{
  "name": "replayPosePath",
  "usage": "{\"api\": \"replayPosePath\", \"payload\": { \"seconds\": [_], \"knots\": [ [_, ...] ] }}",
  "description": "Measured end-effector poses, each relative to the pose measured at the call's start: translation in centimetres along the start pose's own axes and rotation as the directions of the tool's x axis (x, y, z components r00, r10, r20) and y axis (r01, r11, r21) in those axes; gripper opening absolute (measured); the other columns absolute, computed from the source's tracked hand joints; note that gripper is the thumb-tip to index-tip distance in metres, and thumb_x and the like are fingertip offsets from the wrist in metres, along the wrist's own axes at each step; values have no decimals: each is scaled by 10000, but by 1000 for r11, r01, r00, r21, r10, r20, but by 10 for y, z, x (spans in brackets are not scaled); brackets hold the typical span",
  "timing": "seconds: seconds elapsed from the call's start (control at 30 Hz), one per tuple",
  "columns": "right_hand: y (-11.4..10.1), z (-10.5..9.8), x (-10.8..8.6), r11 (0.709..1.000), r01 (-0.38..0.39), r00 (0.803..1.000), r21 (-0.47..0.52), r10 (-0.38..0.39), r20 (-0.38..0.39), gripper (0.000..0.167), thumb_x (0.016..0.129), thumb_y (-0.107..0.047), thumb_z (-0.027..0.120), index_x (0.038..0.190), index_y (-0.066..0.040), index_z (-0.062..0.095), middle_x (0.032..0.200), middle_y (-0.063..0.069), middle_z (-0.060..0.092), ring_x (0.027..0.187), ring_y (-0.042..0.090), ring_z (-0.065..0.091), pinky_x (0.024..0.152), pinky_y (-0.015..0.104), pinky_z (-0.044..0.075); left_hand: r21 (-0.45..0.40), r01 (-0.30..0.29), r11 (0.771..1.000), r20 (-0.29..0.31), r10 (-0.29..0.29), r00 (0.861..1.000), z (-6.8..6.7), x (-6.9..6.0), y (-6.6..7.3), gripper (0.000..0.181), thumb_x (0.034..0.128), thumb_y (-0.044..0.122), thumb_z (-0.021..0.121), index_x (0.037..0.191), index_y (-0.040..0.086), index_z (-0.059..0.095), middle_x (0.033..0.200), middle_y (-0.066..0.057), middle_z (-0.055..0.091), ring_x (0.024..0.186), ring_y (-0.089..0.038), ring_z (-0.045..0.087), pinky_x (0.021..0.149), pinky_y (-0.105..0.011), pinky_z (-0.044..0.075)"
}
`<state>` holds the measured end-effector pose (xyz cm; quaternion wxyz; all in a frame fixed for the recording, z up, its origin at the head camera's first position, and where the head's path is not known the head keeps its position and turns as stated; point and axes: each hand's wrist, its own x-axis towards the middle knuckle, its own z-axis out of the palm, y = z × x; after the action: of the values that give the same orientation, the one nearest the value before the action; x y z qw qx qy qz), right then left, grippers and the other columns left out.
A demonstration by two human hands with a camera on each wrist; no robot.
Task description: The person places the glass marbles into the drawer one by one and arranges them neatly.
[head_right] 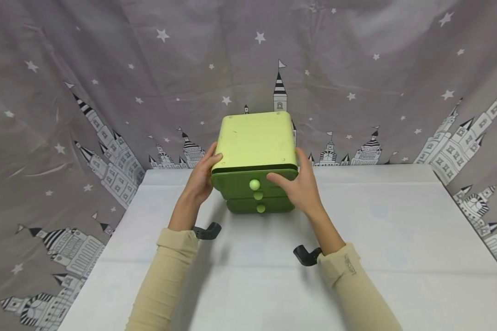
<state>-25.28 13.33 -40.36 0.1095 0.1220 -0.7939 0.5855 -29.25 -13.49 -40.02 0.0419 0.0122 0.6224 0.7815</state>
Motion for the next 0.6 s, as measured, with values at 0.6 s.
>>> {"api": "replayPosePath", "payload": {
  "seconds": [0.6],
  "knots": [
    [11, 11, 10, 999, 45, 989, 20, -42, -141, 774, 834, -226, 822, 1435, -13, 384, 1294, 167, 466, 1096, 265, 450, 872, 404, 409, 22, -30, 999, -1, 30, 1000, 2, 0, -2, 677, 985, 329, 591, 1577, 312, 262, 1631, 54, 166, 1432, -212, 290, 1130, -381, 290]
  ]
}}
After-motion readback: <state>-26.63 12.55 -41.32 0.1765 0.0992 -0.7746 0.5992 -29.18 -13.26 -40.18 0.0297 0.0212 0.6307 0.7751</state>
